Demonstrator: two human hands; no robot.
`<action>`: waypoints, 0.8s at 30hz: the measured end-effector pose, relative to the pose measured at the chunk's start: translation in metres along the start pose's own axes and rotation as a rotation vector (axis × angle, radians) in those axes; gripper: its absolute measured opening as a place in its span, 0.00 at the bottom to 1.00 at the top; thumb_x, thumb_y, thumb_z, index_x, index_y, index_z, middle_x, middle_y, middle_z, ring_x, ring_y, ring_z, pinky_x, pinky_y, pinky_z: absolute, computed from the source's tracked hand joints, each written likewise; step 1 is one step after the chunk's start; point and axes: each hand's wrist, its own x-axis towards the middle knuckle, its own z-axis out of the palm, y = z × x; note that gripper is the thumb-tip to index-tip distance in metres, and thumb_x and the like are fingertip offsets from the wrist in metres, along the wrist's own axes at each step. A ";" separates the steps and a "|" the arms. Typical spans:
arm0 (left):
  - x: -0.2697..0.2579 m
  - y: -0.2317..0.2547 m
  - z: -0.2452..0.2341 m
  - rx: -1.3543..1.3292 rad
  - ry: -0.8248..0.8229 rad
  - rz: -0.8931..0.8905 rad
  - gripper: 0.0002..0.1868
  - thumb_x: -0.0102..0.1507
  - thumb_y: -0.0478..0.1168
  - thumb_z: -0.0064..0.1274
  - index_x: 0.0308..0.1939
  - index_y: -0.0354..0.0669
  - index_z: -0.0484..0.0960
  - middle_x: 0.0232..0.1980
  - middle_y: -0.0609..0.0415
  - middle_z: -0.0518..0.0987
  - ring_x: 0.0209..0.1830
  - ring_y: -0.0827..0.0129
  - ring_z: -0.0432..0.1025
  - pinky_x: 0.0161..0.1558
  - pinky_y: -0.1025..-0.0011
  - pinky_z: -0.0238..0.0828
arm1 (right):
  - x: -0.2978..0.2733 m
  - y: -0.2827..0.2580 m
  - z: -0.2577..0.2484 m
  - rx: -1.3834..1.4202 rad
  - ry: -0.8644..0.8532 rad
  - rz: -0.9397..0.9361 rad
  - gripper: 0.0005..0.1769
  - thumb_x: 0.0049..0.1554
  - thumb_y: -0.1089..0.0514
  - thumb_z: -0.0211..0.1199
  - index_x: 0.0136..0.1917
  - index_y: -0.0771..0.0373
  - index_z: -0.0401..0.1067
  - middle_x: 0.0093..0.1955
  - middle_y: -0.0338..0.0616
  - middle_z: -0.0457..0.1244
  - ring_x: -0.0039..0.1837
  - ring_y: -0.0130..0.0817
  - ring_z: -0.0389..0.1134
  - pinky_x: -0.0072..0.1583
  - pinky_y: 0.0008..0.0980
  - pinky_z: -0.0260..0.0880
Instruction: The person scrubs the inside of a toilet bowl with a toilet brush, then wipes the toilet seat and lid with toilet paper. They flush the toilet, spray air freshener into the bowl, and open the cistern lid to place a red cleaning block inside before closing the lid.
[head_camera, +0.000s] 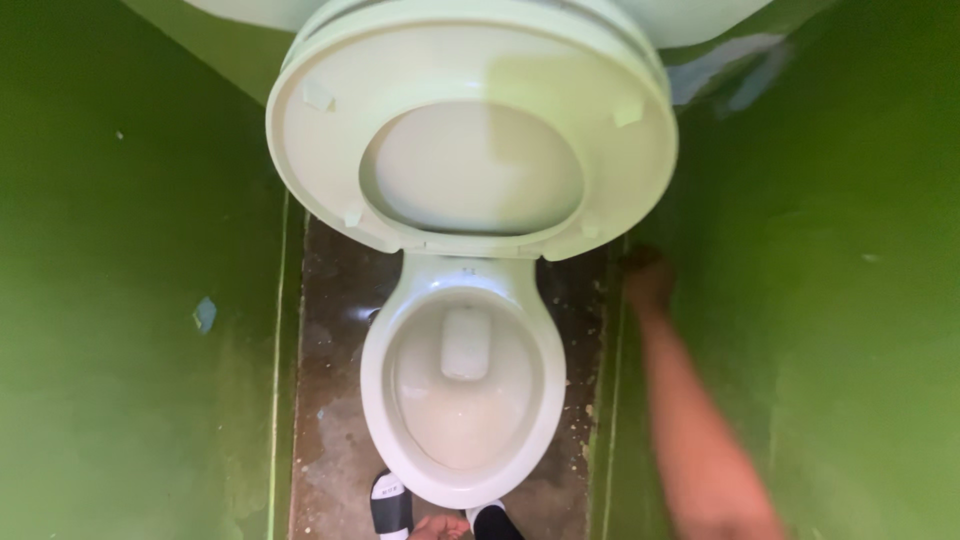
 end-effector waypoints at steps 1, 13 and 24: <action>0.003 0.008 -0.006 0.008 -0.004 0.007 0.06 0.58 0.35 0.63 0.38 0.43 0.92 0.34 0.56 0.85 0.33 0.77 0.80 0.41 0.77 0.77 | -0.032 -0.005 -0.009 0.105 -0.053 0.070 0.17 0.52 0.54 0.71 0.52 0.64 0.78 0.47 0.58 0.69 0.45 0.55 0.70 0.47 0.51 0.71; -0.057 0.137 -0.070 -0.142 0.030 0.098 0.06 0.53 0.33 0.71 0.33 0.38 0.92 0.30 0.57 0.84 0.26 0.79 0.75 0.33 0.79 0.74 | -0.359 -0.129 -0.196 0.908 -0.298 0.883 0.09 0.55 0.63 0.70 0.49 0.69 0.82 0.46 0.47 0.75 0.39 0.27 0.72 0.43 0.24 0.73; -0.121 0.053 -0.130 -0.116 -0.178 0.140 0.09 0.51 0.26 0.73 0.25 0.33 0.85 0.25 0.52 0.83 0.25 0.78 0.74 0.33 0.77 0.74 | -0.525 -0.176 -0.278 1.171 -0.036 0.916 0.08 0.54 0.62 0.69 0.46 0.68 0.83 0.43 0.48 0.75 0.45 0.28 0.75 0.45 0.29 0.77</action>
